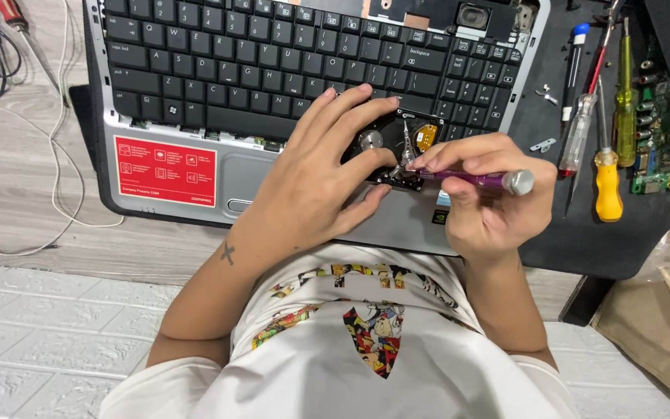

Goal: Disassembling a laptop by removing screws with a screwdriver and handling the internal hard drive.

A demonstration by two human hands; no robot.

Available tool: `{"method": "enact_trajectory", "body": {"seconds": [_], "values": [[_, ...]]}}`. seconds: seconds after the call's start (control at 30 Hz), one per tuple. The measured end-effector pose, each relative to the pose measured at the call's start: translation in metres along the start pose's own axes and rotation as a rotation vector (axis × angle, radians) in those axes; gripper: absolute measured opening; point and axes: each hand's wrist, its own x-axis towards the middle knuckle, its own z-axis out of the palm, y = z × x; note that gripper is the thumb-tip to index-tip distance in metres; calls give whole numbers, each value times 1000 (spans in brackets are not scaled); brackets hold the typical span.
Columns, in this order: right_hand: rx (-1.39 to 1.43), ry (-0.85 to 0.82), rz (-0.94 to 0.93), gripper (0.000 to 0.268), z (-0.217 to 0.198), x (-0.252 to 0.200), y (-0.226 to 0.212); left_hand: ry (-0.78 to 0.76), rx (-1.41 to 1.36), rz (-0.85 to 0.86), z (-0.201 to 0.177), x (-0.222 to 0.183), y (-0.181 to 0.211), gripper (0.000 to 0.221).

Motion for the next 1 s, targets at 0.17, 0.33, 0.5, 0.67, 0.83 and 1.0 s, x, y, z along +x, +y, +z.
{"method": "enact_trajectory", "body": {"seconds": [0.17,0.33,0.5,0.67,0.83,1.0], "values": [[-13,-26,-16,22,0,-2,3,3,-17,-3,-1,0,0,15],[-57,-52,-10,20,-1,-2,1,-1,-16,2,0,-1,-1,13],[-107,-52,-26,22,0,-1,0,-2,-22,-6,0,-1,-2,12],[-155,-60,-63,23,1,0,-1,-1,-21,-7,0,-1,-1,12],[-267,-119,-112,28,-1,10,-11,1,-26,-11,0,-1,-1,12],[-319,-206,-90,23,1,28,-33,-6,-30,-14,-1,0,0,14]]}}
